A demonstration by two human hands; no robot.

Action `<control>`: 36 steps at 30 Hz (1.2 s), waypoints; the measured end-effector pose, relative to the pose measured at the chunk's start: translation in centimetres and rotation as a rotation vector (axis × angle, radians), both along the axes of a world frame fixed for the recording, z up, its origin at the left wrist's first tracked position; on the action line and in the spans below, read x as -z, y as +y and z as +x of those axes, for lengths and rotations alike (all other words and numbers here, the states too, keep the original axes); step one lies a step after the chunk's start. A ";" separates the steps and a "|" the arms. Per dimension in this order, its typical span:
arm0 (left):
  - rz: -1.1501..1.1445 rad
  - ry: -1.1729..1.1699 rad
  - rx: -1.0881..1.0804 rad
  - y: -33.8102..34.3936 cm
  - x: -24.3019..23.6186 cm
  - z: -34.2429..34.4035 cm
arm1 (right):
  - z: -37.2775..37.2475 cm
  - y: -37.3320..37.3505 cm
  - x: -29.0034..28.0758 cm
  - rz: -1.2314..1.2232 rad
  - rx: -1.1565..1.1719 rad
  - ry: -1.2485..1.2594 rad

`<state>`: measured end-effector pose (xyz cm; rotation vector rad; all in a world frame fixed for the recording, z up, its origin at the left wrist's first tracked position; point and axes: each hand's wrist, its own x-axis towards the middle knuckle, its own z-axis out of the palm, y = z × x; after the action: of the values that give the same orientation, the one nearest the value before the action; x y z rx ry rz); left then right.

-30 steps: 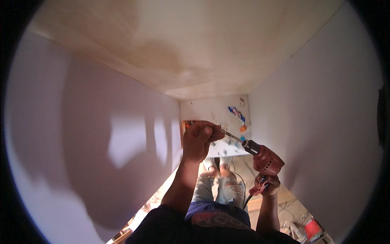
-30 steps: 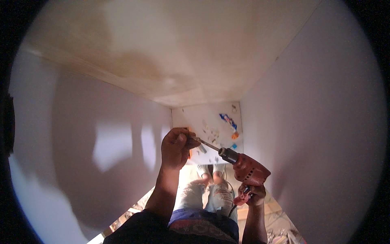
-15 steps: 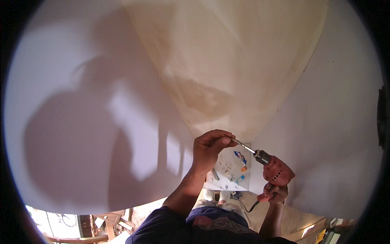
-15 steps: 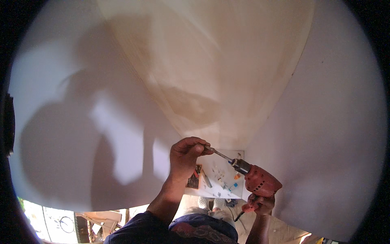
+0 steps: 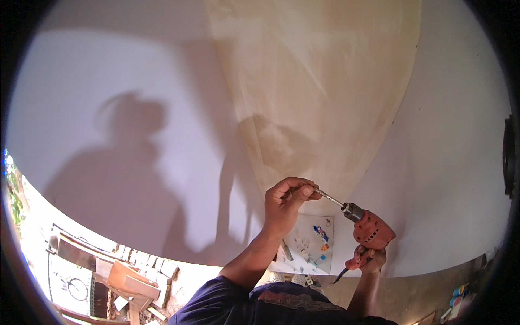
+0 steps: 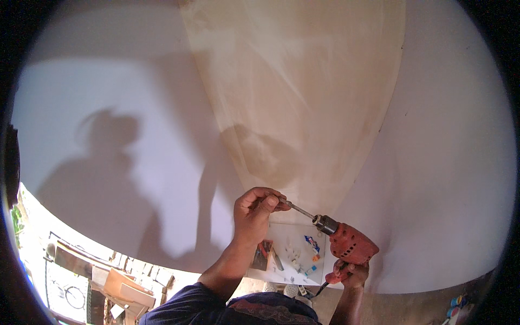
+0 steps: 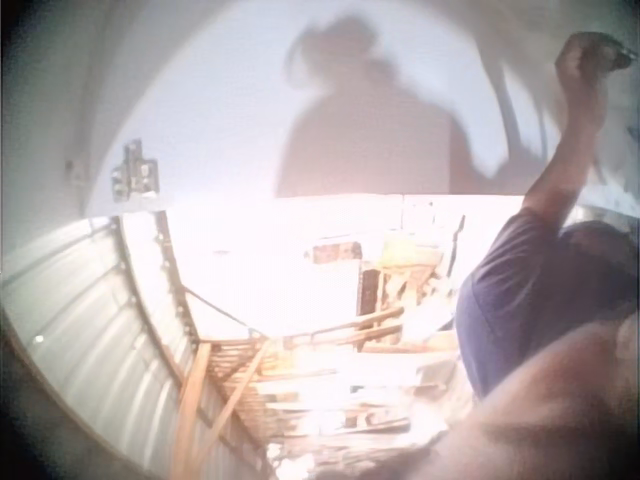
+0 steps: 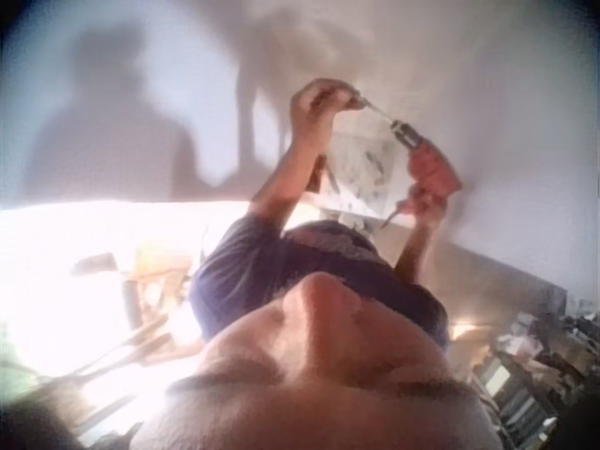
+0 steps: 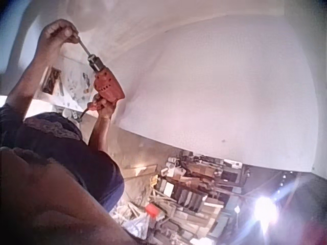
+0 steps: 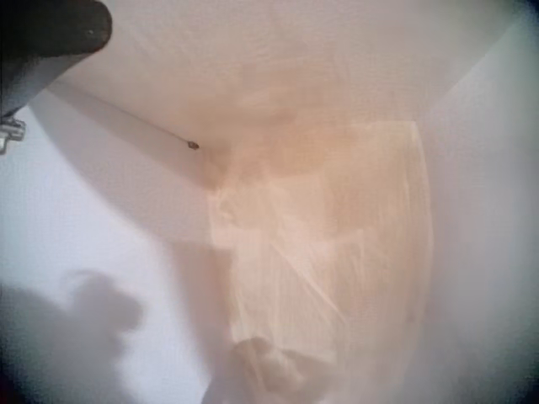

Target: The person searches through a backpack to find items, then uses a drill to make a hole in the ceiling of a wooden cabinet.

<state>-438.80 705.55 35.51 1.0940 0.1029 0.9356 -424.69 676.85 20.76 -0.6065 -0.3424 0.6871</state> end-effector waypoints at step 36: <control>-0.046 -0.246 0.260 0.8 1.7 -0.9 | -2.1 0.9 -3.1 -0.036 0.154 -0.244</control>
<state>-439.73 706.35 33.85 0.9165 -0.2148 0.8209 -426.83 677.77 23.91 -0.7456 -0.5052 0.4733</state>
